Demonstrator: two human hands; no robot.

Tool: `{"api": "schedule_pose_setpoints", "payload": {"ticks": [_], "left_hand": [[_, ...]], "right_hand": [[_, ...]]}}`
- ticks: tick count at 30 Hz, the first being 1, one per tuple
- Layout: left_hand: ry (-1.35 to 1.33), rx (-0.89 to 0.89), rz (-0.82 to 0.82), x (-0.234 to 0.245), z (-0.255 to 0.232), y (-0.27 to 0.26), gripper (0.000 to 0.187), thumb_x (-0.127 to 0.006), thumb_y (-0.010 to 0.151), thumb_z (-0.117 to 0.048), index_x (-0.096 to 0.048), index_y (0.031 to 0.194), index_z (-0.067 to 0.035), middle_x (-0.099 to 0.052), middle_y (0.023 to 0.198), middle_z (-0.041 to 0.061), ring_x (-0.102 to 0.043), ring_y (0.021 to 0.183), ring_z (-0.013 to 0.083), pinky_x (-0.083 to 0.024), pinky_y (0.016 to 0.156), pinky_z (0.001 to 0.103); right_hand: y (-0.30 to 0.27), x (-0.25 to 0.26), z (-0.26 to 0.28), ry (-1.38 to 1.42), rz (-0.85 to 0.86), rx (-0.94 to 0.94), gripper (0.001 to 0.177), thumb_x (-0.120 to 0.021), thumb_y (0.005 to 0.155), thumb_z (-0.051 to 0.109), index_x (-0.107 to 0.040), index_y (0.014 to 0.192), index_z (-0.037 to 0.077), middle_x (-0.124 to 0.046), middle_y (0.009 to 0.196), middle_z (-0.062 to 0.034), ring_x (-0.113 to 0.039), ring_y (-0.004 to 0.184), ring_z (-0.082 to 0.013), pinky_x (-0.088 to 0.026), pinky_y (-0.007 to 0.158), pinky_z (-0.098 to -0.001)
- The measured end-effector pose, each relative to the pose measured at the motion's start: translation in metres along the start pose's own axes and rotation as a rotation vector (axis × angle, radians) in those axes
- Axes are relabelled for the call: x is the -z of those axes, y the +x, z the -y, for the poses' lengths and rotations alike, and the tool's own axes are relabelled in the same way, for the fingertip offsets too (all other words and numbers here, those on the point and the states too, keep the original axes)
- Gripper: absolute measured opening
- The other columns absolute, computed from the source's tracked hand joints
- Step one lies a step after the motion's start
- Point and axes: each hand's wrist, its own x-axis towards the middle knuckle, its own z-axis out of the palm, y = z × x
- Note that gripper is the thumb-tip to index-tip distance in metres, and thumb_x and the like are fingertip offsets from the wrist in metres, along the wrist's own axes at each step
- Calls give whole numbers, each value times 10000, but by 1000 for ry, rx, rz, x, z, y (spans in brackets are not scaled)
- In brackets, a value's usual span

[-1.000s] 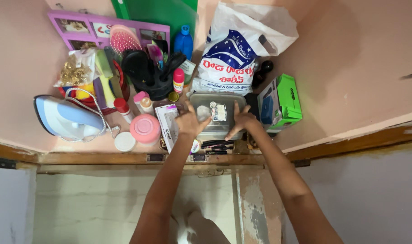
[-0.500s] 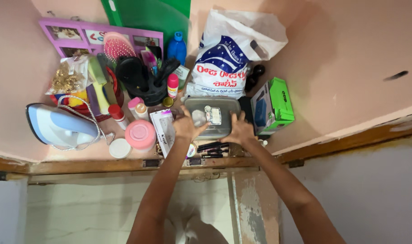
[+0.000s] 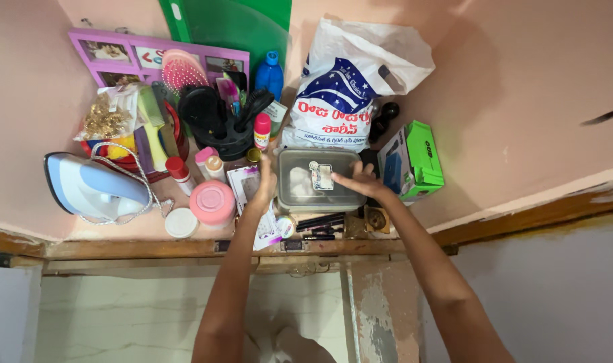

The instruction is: The person tidies a bedroom by picking up various small items from a bed and placing them into a cluttered cabinet shelf, and later picks up makeup items from the bed to organize them.

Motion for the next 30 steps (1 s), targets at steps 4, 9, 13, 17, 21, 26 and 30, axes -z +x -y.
{"api": "schedule_pose_setpoints", "payload": {"ticks": [4, 9, 13, 17, 21, 26, 30], "left_hand": [[-388, -87, 118, 6, 17, 2, 1060, -113, 846, -901, -112, 1666, -229, -157, 1702, 84, -155, 1541, 231, -109, 1198, 422], [-469, -241, 144, -8, 16, -5, 1021, -78, 876, -864, -153, 1659, -214, -150, 1728, 78, -118, 1572, 232, -47, 1245, 375], [-497, -250, 144, -5, 20, -3, 999, -101, 890, -846, -128, 1657, -205, -78, 1740, 41, -42, 1591, 197, -10, 1250, 362], [-565, -286, 84, -7, 18, 9, 954, -140, 933, -812, -106, 1657, -191, -31, 1746, 34, -12, 1600, 189, -7, 1260, 363], [-554, -266, 87, -17, 13, 6, 888, -222, 949, -759, -109, 1645, -221, -51, 1740, 33, -60, 1584, 199, -89, 1248, 377], [-462, -323, 14, -20, 14, 6, 830, -381, 989, -664, -188, 1644, -192, -166, 1719, 71, -166, 1567, 230, -184, 1241, 406], [-525, -48, 116, -10, -6, -3, 844, -329, 1004, -701, -233, 1624, -138, -270, 1676, 85, -267, 1540, 251, -261, 1207, 394]], "right_hand": [[30, -18, -25, 306, -123, 111, 1212, -443, 657, 995, -433, 1294, -37, -410, 1343, -291, -462, 1345, -422, -347, 1173, -557], [67, -24, -64, 471, 111, 185, 890, -398, 912, 855, -381, 1193, 10, -332, 1257, -178, -334, 1297, -326, -202, 1207, -593], [73, -23, -76, 671, 212, 147, 807, -357, 978, 772, -370, 1232, 6, -348, 1283, -155, -342, 1313, -304, -169, 1249, -578], [68, -26, -80, 934, 281, 111, 724, -317, 1044, 688, -359, 1272, 2, -365, 1310, -133, -349, 1328, -282, -137, 1292, -564], [66, -33, -83, 1760, 456, 49, 644, -276, 1110, 605, -349, 1311, -2, -382, 1336, -111, -357, 1344, -260, -104, 1334, -549], [54, -23, -72, 663, 211, 148, 748, -495, 929, 857, -289, 1252, 215, -242, 1326, 27, -157, 1349, -139, -84, 1232, -442], [35, -6, -45, 380, 214, 239, 879, -517, 775, 878, -464, 1137, 79, -438, 1150, -102, -380, 1292, -249, -187, 1184, -436]]}}
